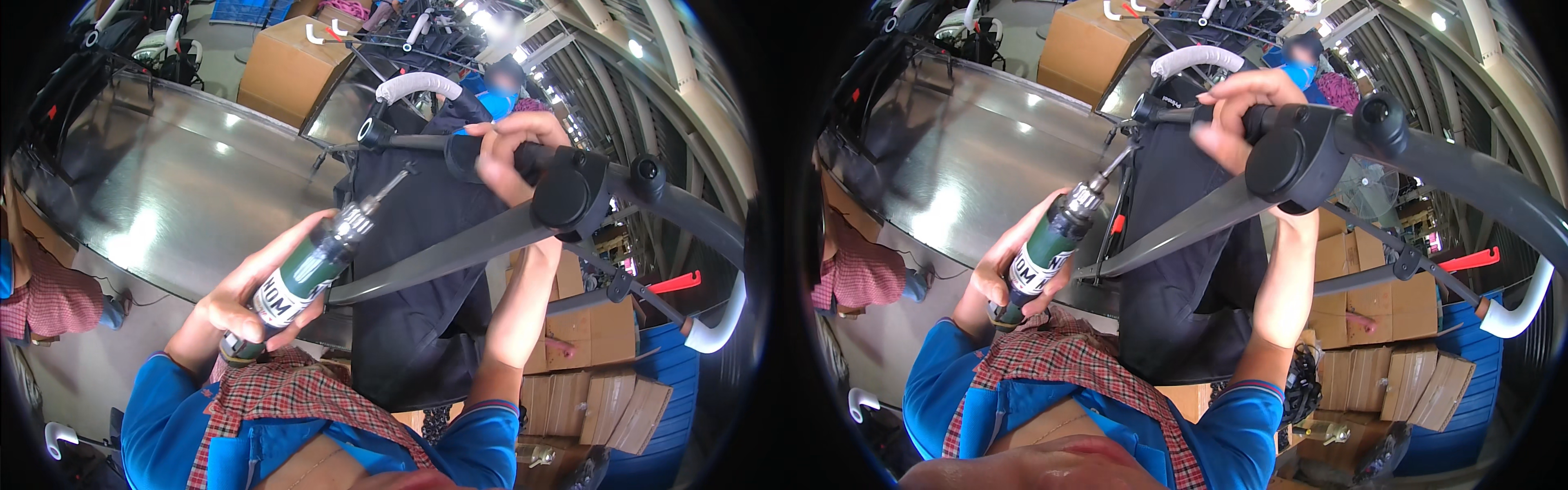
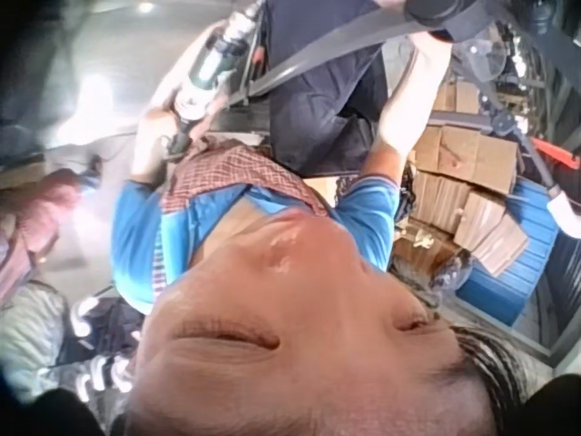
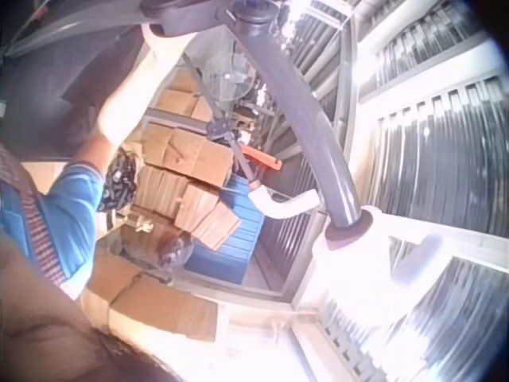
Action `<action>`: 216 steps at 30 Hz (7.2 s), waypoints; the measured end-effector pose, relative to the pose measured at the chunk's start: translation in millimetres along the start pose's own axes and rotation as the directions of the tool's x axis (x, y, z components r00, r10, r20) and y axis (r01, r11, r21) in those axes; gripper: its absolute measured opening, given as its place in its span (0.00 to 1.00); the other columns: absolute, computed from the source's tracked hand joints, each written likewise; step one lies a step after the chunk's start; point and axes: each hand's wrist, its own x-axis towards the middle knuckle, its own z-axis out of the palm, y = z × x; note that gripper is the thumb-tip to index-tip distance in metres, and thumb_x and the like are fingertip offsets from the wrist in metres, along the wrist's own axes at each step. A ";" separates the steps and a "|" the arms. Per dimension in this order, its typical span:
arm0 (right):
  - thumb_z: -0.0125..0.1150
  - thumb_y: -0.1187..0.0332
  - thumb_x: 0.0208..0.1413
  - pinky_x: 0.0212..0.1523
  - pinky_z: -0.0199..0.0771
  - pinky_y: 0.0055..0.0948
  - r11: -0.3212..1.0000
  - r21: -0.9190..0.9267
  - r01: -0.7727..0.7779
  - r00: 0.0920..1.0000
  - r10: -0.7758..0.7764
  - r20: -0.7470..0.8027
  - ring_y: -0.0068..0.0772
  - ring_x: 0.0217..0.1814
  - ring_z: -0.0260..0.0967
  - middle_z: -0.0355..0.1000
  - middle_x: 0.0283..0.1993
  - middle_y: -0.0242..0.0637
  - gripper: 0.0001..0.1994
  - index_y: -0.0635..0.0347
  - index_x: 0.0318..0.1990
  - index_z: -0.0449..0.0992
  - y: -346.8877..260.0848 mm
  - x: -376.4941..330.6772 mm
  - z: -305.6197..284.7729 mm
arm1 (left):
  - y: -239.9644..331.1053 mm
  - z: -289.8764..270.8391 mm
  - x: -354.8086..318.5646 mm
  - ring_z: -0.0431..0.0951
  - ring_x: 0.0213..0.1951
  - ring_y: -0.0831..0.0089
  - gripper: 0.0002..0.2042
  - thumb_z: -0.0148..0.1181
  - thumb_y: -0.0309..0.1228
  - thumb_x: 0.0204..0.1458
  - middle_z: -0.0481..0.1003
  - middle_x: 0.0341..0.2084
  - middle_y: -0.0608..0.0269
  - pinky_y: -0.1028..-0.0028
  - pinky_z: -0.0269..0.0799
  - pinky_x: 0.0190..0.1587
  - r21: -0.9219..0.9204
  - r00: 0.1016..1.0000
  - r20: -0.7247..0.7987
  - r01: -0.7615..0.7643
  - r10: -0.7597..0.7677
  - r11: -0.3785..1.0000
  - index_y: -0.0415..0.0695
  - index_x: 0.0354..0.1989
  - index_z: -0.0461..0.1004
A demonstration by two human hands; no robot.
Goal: The person uses a cordless drill to attach black plastic fasteners to a stroller frame, repeatedly picking fasteners from a pile on a table and securing them to the stroller's fabric and frame. The person works at a metal table in a busy workshop with other workers visible in the background.
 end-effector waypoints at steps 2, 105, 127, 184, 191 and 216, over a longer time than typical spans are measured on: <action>0.60 0.75 0.56 0.55 0.72 0.46 0.994 -0.078 -0.071 0.995 0.065 -0.075 0.33 0.38 0.73 0.72 0.29 0.35 0.15 0.68 0.50 0.70 -3.4 1.4 4.2 | 1.5 7.4 7.3 0.75 0.22 0.73 0.60 0.73 0.31 0.36 0.71 0.31 0.52 0.77 0.70 0.22 0.076 1.000 -0.025 0.003 -0.001 0.997 0.45 0.72 0.30; 0.53 0.74 0.62 0.38 0.83 0.32 0.415 0.910 0.000 0.024 0.910 -0.415 0.39 0.37 0.79 0.76 0.40 0.56 0.08 0.68 0.46 0.71 -251.2 -695.1 99.5 | -454.2 160.1 19.9 0.73 0.41 0.75 0.53 0.69 0.47 0.38 0.71 0.48 0.58 0.77 0.67 0.45 0.394 0.317 -0.083 0.881 -0.945 0.261 0.40 0.71 0.45; 0.66 0.64 0.52 0.41 0.75 0.44 -0.485 -0.072 -0.872 -0.212 0.505 -0.836 0.52 0.43 0.74 0.74 0.43 0.47 0.13 0.55 0.45 0.78 -216.3 -815.2 78.9 | -401.4 249.9 69.7 0.78 0.38 0.67 0.57 0.74 0.40 0.39 0.70 0.52 0.49 0.71 0.76 0.39 0.343 0.555 0.378 0.659 -0.741 0.669 0.35 0.71 0.37; 0.54 0.86 0.56 0.52 0.76 0.30 0.979 0.022 -0.204 0.746 0.170 -0.644 0.41 0.52 0.74 0.70 0.50 0.44 0.13 0.72 0.49 0.74 -96.8 -137.3 70.5 | -38.0 97.3 23.2 0.71 0.33 0.79 0.57 0.73 0.26 0.39 0.71 0.32 0.63 0.78 0.68 0.35 0.283 0.963 0.039 0.245 -0.267 0.927 0.42 0.73 0.33; 0.54 0.69 0.63 0.58 0.66 0.30 0.945 -0.040 -0.325 0.708 0.215 -0.673 0.33 0.55 0.70 0.71 0.54 0.45 0.21 0.70 0.60 0.65 -64.4 -77.0 55.6 | -16.0 68.0 18.3 0.73 0.24 0.77 0.62 0.76 0.27 0.34 0.73 0.30 0.57 0.78 0.68 0.27 0.149 0.990 0.098 0.086 -0.102 0.985 0.43 0.72 0.29; 0.58 0.83 0.53 0.51 0.75 0.28 0.899 -0.340 -0.277 0.885 0.101 -0.454 0.30 0.48 0.75 0.76 0.47 0.40 0.12 0.69 0.46 0.74 17.7 -39.3 41.4 | -11.5 18.1 51.3 0.73 0.23 0.79 0.51 0.69 0.26 0.45 0.71 0.26 0.63 0.78 0.70 0.24 0.438 0.991 -0.130 0.063 -0.005 0.897 0.49 0.73 0.36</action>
